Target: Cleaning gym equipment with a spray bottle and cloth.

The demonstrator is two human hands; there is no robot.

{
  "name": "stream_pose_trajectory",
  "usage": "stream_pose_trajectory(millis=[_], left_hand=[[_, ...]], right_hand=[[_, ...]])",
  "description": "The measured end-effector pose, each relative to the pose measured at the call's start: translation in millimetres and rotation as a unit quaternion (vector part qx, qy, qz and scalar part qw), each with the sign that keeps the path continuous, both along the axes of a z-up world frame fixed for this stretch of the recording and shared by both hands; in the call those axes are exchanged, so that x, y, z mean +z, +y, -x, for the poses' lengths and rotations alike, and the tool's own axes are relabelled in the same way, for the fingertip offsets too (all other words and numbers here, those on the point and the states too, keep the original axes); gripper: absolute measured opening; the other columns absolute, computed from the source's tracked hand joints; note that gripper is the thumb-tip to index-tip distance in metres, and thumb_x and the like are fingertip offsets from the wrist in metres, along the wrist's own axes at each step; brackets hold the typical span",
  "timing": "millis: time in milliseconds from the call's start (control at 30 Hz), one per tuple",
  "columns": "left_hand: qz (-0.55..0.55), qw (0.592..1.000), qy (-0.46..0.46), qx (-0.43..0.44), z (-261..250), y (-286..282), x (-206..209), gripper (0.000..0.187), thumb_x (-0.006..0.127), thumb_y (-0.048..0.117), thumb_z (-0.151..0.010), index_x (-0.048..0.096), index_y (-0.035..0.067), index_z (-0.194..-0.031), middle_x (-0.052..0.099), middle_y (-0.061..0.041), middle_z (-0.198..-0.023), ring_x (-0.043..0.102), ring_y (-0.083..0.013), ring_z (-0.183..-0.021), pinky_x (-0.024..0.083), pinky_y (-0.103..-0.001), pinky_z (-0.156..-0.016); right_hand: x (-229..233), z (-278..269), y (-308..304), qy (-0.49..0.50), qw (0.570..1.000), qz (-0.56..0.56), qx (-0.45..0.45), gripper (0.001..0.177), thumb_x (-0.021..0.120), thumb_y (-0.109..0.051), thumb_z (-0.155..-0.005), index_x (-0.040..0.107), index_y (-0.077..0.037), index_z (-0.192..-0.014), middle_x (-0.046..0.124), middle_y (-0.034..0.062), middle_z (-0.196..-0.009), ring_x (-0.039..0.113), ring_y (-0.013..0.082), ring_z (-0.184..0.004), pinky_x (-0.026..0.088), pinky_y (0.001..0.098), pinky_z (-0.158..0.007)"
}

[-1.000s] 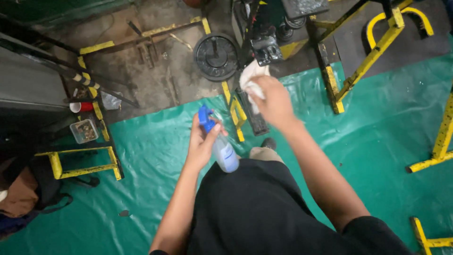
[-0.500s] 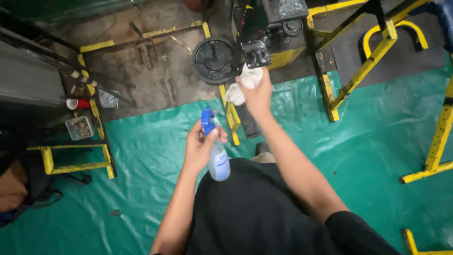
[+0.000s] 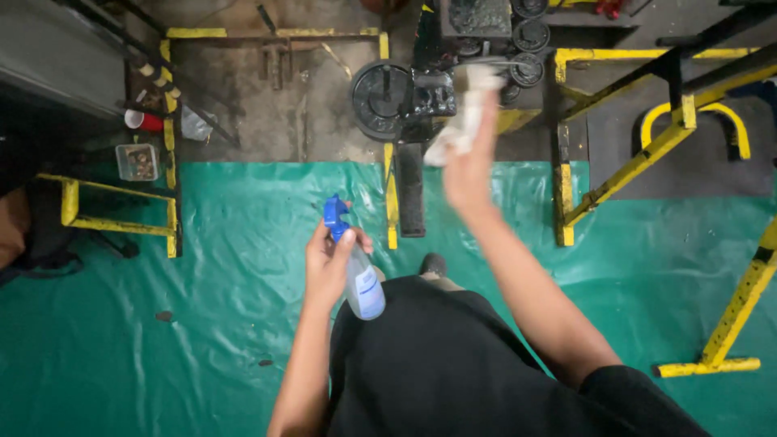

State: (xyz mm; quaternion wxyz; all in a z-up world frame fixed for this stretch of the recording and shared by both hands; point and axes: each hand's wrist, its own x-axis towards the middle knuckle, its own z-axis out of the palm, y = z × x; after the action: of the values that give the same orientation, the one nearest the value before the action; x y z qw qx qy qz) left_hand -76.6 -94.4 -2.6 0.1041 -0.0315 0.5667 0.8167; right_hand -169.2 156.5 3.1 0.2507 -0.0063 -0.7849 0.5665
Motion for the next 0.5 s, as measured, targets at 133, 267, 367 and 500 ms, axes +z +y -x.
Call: stream_pose_trajectory(millis=[133,267,367,500], left_hand=[[-0.007,1.0,0.002,0.01,-8,19,-1,0.05,0.062,0.015,-0.102,0.048,-0.003,-0.146,0.069,-0.01,-0.09,0.066,-0.016,-0.081,0.055,-0.032,-0.08],[-0.014,1.0,0.016,0.005,-8,23,1,0.049,0.062,0.013,-0.102,0.048,-0.004,-0.146,0.069,-0.01,-0.09,0.065,-0.0158,-0.082,0.055,-0.032,-0.081],[-0.008,1.0,0.017,-0.009,-1,19,0,0.048,0.061,0.012,-0.102,0.049,-0.004,-0.146,0.069,-0.01,-0.09,0.065,-0.0155,-0.082,0.054,-0.031,-0.082],[-0.006,0.999,0.021,-0.037,18,12,4,0.048,0.061,0.011,-0.102,0.048,-0.005,-0.147,0.068,-0.009,-0.09,0.065,-0.0152,-0.082,0.054,-0.031,-0.082]], right_hand=[[-10,3,-37,-0.025,0.982,-0.184,0.031,0.072,0.069,-0.01,-0.084,0.041,-0.005,-0.15,0.033,0.0237,-0.155,0.039,0.0439,-0.136,0.033,0.0483,-0.119],[-45,7,-24,-0.012,0.937,-0.348,0.04,0.058,0.076,-0.016,-0.093,0.052,-0.008,-0.145,0.048,0.0206,-0.147,0.04,0.0456,-0.139,0.034,0.0506,-0.12],[-45,11,-17,-0.059,0.975,-0.215,0.003,0.046,0.074,-0.015,-0.096,0.056,-0.007,-0.137,0.058,0.0173,-0.136,0.053,0.0346,-0.13,0.044,0.0434,-0.114],[-72,43,-14,-0.11,0.992,0.033,-0.044,0.044,0.078,-0.018,-0.092,0.056,0.002,-0.124,0.065,0.0182,-0.119,0.065,0.0265,-0.108,0.054,0.0365,-0.095]])
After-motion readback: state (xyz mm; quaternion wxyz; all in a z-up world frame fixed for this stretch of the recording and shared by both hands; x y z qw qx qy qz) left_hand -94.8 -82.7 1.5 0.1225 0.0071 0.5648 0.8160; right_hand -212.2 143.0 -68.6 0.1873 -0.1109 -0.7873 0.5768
